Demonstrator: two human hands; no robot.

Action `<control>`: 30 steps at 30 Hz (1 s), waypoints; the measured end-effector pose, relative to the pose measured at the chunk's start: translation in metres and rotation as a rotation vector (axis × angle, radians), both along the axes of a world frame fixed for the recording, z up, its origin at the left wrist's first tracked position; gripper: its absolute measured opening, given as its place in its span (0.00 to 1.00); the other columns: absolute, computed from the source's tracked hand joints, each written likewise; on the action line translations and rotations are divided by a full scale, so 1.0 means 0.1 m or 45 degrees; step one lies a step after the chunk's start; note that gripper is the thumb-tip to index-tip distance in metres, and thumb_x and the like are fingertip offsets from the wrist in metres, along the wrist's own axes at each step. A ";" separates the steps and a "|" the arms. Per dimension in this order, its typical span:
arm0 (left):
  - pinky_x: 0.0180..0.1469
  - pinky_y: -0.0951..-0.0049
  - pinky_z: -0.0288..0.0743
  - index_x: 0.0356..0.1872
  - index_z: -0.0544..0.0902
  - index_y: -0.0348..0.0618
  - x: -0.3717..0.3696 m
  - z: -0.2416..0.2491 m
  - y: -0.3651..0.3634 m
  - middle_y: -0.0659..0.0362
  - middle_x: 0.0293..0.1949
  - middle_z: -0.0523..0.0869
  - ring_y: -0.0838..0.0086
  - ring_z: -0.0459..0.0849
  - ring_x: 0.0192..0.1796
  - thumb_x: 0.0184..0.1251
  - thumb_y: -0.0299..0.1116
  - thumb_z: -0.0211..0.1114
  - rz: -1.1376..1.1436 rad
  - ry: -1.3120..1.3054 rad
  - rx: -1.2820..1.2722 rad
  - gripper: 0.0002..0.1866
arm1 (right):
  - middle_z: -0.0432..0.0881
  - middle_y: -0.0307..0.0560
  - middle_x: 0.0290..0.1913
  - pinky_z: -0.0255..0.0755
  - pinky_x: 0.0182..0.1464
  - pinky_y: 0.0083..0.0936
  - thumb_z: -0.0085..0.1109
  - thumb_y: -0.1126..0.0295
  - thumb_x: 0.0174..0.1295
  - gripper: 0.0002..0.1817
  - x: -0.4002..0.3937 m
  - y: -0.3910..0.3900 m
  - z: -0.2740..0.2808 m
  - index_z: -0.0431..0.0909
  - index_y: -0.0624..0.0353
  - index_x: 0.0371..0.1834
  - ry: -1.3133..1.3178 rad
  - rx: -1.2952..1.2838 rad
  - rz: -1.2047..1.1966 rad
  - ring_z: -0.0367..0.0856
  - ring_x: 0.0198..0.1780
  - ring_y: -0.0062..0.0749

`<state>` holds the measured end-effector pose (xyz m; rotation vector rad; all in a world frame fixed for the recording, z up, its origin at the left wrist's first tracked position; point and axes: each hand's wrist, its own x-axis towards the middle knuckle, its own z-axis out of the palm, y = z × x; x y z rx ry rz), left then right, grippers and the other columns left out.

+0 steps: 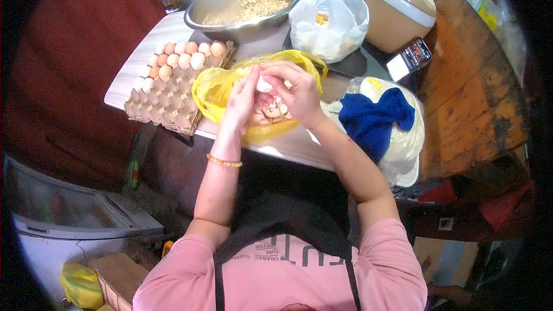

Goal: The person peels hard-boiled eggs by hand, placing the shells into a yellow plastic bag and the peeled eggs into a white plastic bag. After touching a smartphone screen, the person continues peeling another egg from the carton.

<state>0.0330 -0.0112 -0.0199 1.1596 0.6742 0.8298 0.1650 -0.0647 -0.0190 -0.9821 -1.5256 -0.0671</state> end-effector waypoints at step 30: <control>0.29 0.85 0.72 0.43 0.80 0.42 -0.12 0.03 0.29 0.63 0.32 0.82 0.83 0.76 0.27 0.68 0.50 0.61 0.230 -0.662 -0.393 0.19 | 0.72 0.51 0.62 0.64 0.61 0.42 0.64 0.75 0.50 0.05 -0.08 0.09 -0.21 0.78 0.61 0.28 -0.268 0.035 -0.167 0.70 0.61 0.50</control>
